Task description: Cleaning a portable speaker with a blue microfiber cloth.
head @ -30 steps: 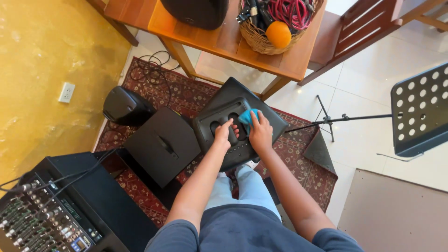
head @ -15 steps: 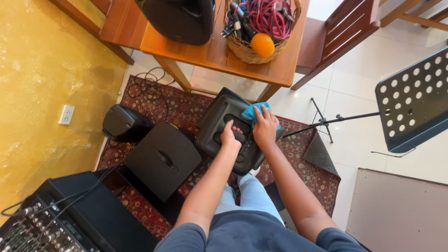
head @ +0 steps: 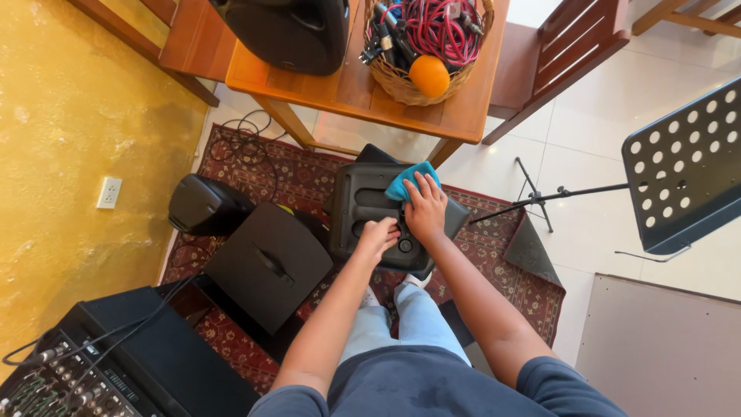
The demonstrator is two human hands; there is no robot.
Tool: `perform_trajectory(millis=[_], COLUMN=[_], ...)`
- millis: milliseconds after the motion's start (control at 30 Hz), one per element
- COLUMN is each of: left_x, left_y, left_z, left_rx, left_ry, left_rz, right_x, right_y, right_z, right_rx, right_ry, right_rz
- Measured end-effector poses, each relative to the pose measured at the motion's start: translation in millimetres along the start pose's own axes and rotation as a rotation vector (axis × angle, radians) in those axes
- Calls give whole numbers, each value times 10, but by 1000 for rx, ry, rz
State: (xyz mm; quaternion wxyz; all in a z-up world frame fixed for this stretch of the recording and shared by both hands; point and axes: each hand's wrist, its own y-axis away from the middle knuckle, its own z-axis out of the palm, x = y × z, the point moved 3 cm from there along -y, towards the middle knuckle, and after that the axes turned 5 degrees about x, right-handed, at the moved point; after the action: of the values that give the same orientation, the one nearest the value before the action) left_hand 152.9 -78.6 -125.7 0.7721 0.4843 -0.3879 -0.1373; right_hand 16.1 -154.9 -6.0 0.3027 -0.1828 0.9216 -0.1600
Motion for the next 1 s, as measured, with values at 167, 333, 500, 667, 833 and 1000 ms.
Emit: perform_trajectory(millis=[167, 333, 500, 667, 833, 1000], left_x=[511, 565, 647, 735, 771, 790], left_y=[956, 923, 842, 741, 761, 732], left_z=[289, 504, 600, 589, 598, 660], left_rx=[163, 340, 225, 222, 243, 217], left_ry=[-1144, -1416, -1605, -1630, -1620, -1631], left_rz=[716, 1493, 1398, 1295, 1296, 1261], right_x=[-49, -72, 610, 370, 228, 546], right_y=[21, -206, 9, 354, -105, -111], right_z=[49, 46, 296, 133, 24, 169], right_rx=[-11, -5, -27, 16, 50, 13], right_ry=[-4, -3, -262, -184, -182, -480], right_rz=[42, 173, 488, 281, 120, 497])
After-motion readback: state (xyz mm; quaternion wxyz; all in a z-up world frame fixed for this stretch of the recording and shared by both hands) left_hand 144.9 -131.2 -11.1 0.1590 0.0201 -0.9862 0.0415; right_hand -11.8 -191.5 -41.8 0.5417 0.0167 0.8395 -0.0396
